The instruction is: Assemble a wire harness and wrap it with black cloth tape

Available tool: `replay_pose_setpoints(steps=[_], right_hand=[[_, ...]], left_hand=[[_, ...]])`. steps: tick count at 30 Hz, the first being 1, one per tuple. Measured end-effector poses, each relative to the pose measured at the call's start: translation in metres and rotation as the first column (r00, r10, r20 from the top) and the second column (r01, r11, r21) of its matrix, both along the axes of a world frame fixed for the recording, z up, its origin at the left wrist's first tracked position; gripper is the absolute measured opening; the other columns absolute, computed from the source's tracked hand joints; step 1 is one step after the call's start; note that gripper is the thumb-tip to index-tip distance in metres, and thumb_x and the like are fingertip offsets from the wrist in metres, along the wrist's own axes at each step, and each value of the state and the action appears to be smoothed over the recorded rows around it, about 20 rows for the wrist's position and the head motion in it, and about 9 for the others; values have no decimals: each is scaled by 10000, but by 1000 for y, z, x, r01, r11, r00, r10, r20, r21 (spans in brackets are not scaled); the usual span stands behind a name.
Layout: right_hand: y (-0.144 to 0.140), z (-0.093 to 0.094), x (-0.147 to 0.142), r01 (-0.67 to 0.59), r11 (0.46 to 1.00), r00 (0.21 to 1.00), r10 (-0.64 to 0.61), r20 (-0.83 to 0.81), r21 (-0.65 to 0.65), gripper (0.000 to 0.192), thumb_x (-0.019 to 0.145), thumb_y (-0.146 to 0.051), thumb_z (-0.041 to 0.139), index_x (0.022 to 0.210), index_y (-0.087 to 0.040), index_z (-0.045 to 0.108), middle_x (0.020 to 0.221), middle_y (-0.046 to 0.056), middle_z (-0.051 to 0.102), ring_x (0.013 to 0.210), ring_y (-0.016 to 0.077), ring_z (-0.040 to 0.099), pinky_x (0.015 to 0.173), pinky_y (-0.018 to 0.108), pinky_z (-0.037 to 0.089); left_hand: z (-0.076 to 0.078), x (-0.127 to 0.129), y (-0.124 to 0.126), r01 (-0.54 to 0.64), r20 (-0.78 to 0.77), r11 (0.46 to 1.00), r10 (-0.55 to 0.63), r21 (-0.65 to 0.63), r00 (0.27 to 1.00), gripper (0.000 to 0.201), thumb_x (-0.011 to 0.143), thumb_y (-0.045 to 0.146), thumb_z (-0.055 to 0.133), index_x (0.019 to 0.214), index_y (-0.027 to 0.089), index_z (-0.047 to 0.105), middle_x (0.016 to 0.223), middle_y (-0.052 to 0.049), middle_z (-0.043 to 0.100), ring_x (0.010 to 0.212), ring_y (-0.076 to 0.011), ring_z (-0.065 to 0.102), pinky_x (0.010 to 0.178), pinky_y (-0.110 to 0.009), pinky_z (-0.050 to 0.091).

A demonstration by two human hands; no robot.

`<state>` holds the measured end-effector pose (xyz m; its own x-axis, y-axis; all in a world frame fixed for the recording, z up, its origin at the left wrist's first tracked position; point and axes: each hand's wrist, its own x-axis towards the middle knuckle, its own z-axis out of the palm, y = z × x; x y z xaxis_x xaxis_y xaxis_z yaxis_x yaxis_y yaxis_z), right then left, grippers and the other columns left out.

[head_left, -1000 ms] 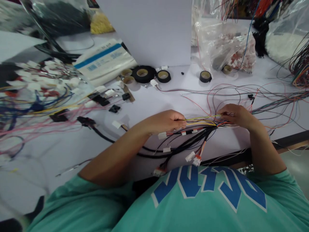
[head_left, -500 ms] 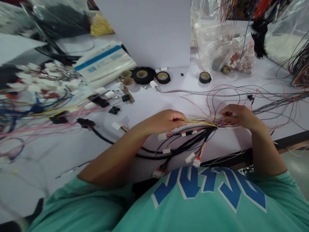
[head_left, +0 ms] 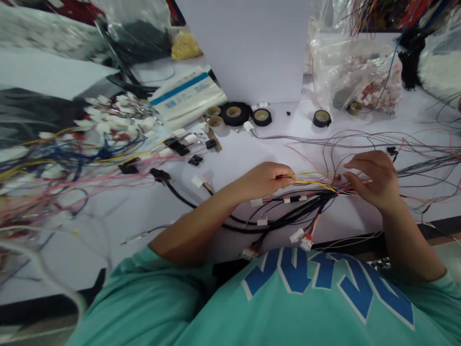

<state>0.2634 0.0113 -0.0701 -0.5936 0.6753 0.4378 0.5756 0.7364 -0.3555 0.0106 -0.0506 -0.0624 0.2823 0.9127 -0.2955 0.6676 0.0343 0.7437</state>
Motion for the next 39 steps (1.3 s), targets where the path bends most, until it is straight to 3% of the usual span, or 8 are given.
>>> replay_pose_setpoints(steps=[3,9,14,18,23,27,34,39], right_hand=[[-6,4,1,56,998,998,-54,-37,43,162,801,-334,508,774,-255,647,783,57,655,773,222,597,746,398,435],[-12,-4,-4,-250,951,958,270,95,-181,149,822,-240,481,797,-194,620,669,29,642,606,135,572,560,260,410],[-14,-14,-15,-235,934,934,294,205,-269,154,820,-237,472,774,-174,605,677,42,617,648,142,555,575,246,384],[-12,-17,-17,-215,904,962,262,81,-370,115,778,-195,484,718,-177,580,638,16,586,590,110,508,572,232,367],[-5,-19,-13,-170,717,985,135,-105,-676,96,727,-248,525,681,-167,550,621,-12,527,544,86,460,518,217,351],[-3,-20,-12,-232,570,970,76,-230,-789,94,692,-242,542,643,-164,518,614,-9,538,569,96,480,530,225,359],[-15,-10,-27,-339,662,934,147,-327,-668,82,728,-246,575,745,-166,580,643,-9,558,596,90,497,558,218,384],[-18,4,-39,-437,612,899,307,-311,-659,126,786,-266,548,808,-159,611,686,5,605,598,82,510,537,201,381]], left_hand=[[0,0,0,-36,36,998,38,-54,999,245,742,299,443,794,133,615,478,62,423,429,-61,384,454,-176,294],[0,2,-1,-92,120,988,107,-122,987,231,739,313,451,759,131,592,470,63,385,405,-51,349,406,-166,275],[-2,1,-3,-73,242,989,102,-125,965,224,736,320,477,768,129,589,469,69,369,400,-38,319,400,-158,258],[-3,1,-3,-68,365,978,137,-197,921,225,734,336,511,786,127,577,475,72,363,381,-31,296,379,-162,238],[-6,1,-4,-65,460,980,146,-187,876,265,750,371,530,814,118,580,509,64,369,404,-34,325,390,-172,231],[-11,-2,-2,-72,555,978,171,-196,814,308,772,365,529,917,105,606,508,78,299,420,-34,270,402,-178,194],[-19,-6,2,47,742,921,282,-388,608,350,714,261,581,1020,95,618,535,60,376,456,-42,353,430,-188,258],[-20,-1,0,90,693,950,150,-298,705,352,679,273,651,995,121,620,549,51,509,493,-52,462,491,-195,369]])
